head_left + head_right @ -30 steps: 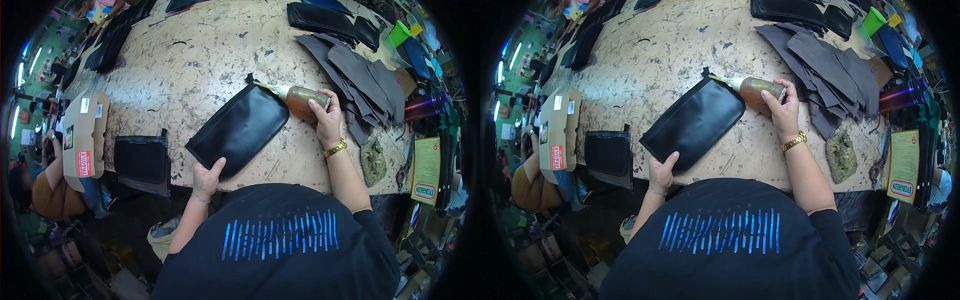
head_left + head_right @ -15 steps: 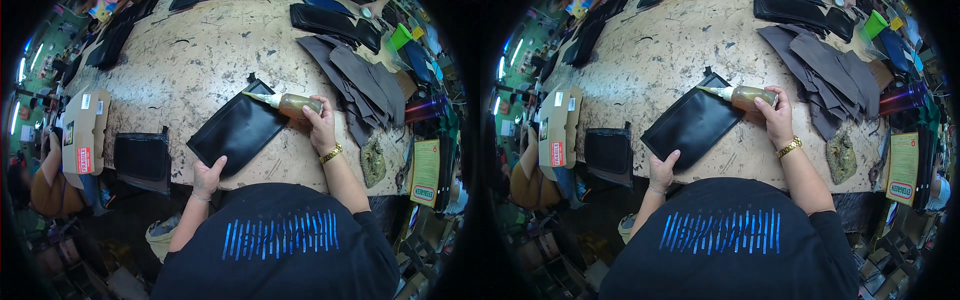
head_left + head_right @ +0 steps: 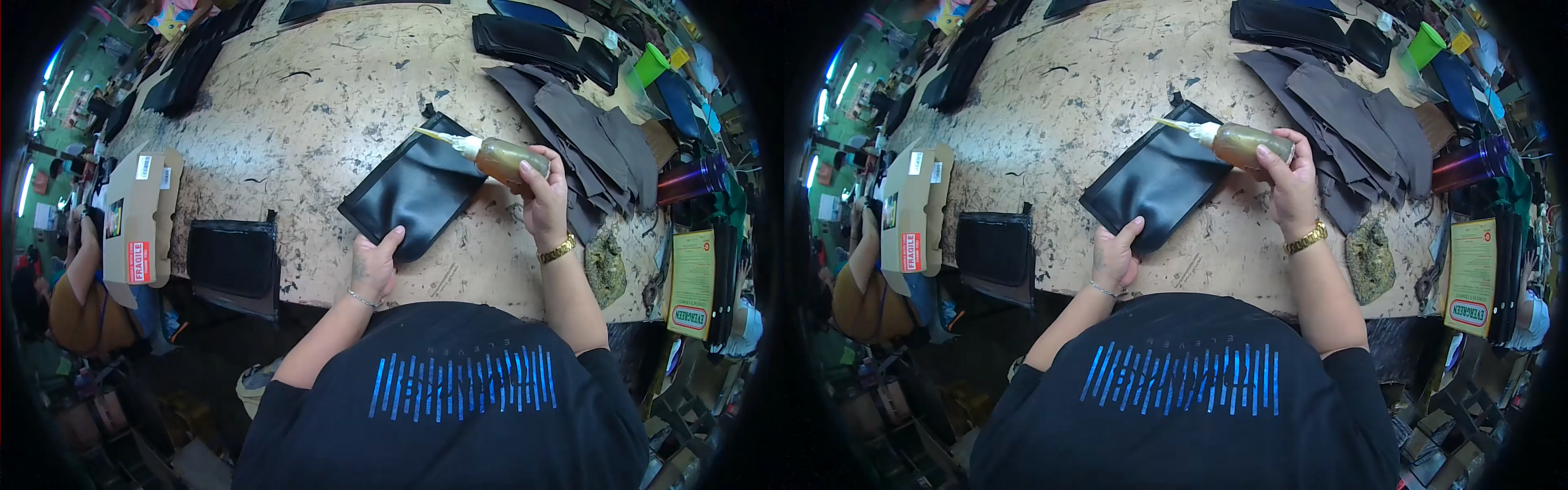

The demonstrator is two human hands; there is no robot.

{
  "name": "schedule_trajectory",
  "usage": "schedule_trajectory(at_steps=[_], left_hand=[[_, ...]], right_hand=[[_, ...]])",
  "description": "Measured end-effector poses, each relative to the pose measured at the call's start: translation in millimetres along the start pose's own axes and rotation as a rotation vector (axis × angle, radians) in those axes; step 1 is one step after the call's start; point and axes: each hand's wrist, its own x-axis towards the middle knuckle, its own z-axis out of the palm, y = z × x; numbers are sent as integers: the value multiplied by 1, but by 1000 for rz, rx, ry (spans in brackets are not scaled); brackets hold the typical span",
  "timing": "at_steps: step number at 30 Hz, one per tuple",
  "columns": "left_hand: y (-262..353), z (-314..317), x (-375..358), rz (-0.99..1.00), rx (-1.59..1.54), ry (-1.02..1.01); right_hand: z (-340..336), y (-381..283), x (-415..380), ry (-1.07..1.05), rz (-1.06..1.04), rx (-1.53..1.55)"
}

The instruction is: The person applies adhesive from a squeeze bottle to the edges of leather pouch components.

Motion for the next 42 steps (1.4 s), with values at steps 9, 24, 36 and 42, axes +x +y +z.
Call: schedule_trajectory(at_steps=[9, 24, 36, 42], left_hand=[[-2, -6, 2, -24, 39, -14], [0, -5, 0, -28, 0, -15], [0, -4, 1, -3, -21, -47], [1, -4, 0, -19, -44, -59]], right_hand=[[-13, 15, 22, 50, -40, -125], [1, 24, 10, -79, 72, -45], [21, 22, -13, -107, 143, -16], [30, 23, -23, -139, 136, -4]])
